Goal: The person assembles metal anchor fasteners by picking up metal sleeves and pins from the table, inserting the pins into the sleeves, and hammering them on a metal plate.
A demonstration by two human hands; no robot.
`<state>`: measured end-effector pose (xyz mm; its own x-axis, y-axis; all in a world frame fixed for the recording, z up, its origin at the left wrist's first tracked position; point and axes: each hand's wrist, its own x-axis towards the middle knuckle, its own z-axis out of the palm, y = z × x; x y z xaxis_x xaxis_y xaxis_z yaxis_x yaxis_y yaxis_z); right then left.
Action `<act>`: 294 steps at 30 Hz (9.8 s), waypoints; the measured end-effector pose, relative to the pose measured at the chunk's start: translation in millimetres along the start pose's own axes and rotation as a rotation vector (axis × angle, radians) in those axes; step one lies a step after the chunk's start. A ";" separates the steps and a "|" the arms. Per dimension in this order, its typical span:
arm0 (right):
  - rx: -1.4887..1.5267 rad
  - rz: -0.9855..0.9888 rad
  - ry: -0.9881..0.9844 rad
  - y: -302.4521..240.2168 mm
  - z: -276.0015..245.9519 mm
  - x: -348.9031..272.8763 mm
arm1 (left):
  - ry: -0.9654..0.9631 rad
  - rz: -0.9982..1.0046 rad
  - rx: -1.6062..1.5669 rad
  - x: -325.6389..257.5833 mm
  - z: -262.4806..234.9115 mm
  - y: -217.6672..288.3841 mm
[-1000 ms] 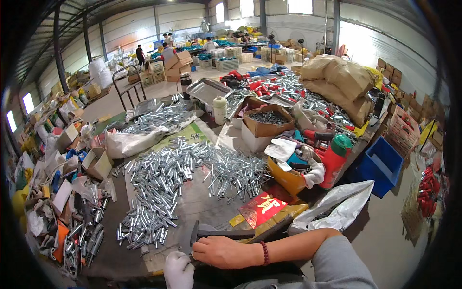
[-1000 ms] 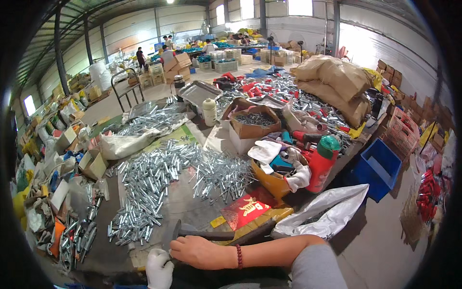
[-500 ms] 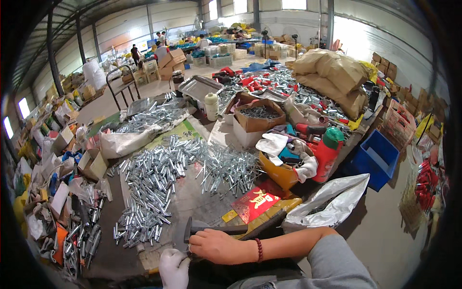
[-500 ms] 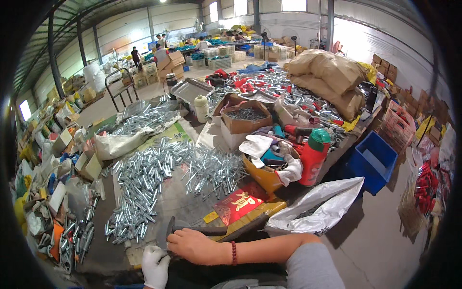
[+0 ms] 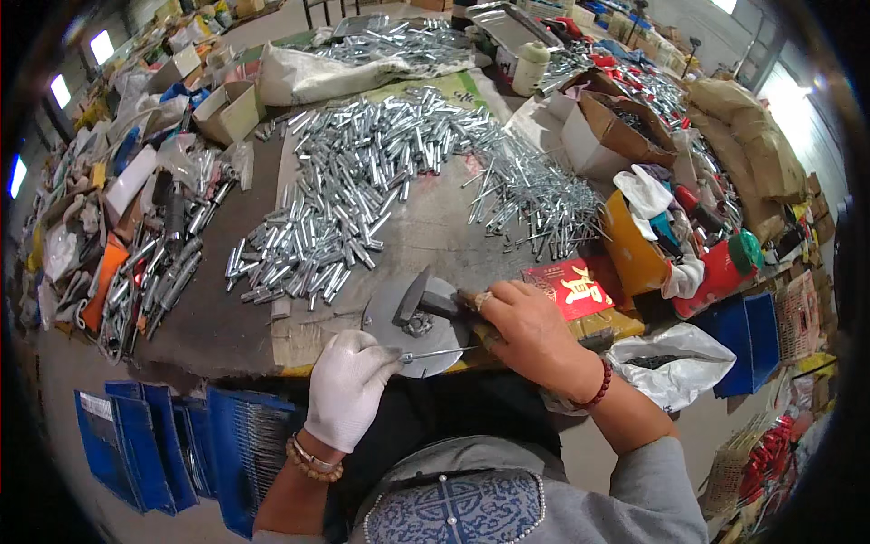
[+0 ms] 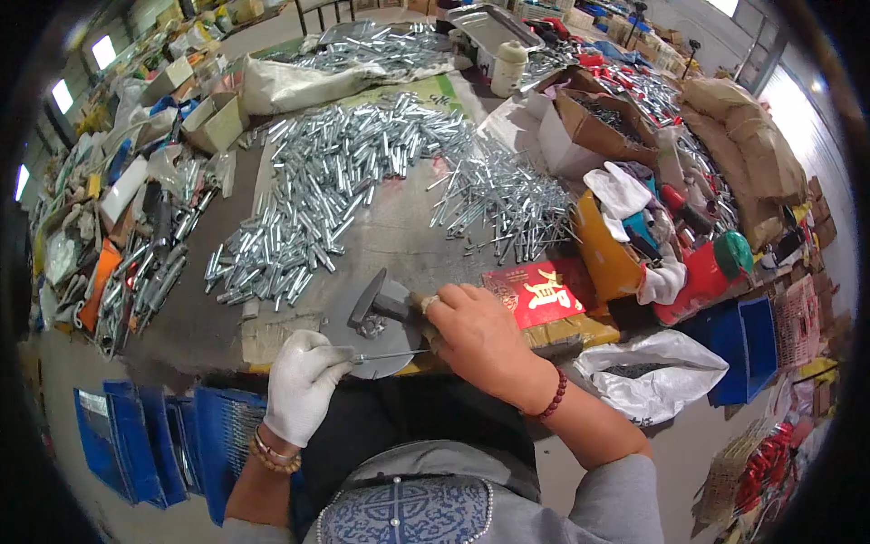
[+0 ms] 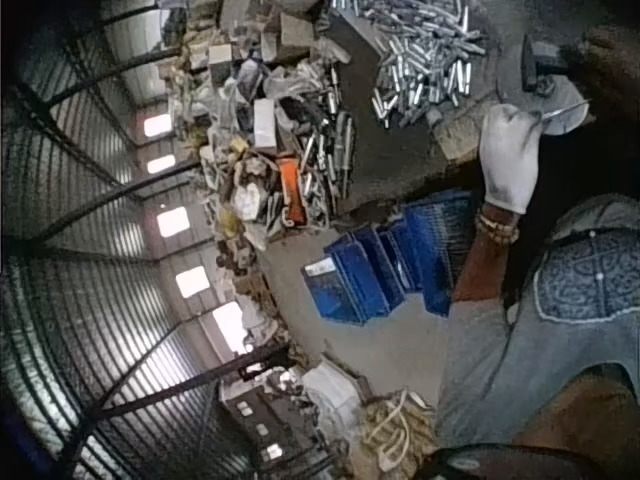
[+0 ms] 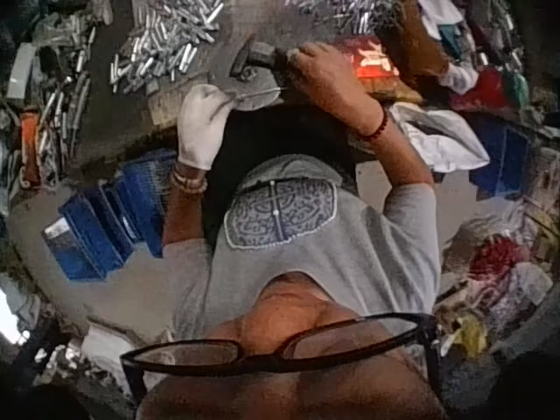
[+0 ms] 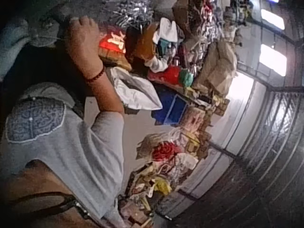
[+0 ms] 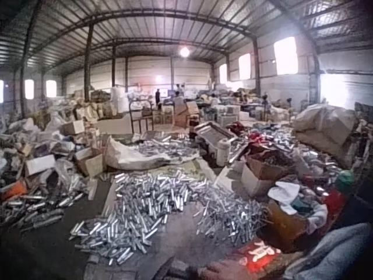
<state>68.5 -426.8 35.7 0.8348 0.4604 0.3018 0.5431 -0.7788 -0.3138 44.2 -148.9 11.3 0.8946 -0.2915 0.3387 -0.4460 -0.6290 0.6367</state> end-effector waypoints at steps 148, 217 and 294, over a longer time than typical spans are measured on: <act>0.175 -0.166 0.115 -45.5 -22.7 -22.8 | -0.011 -0.045 -0.005 -3.7 1.5 1.1; 0.820 0.346 0.357 -25.7 79.5 -40.7 | 0.818 -1.467 0.037 -379.8 -9.2 -267.1; 0.163 -0.167 0.074 -28.6 23.3 0.4 | 0.042 0.140 0.049 8.4 -0.1 4.2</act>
<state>55.4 -394.4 23.8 0.7263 0.5401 0.4252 0.6857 -0.6126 -0.3930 49.9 -153.9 17.0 0.8214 -0.3489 0.4513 -0.5635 -0.6192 0.5469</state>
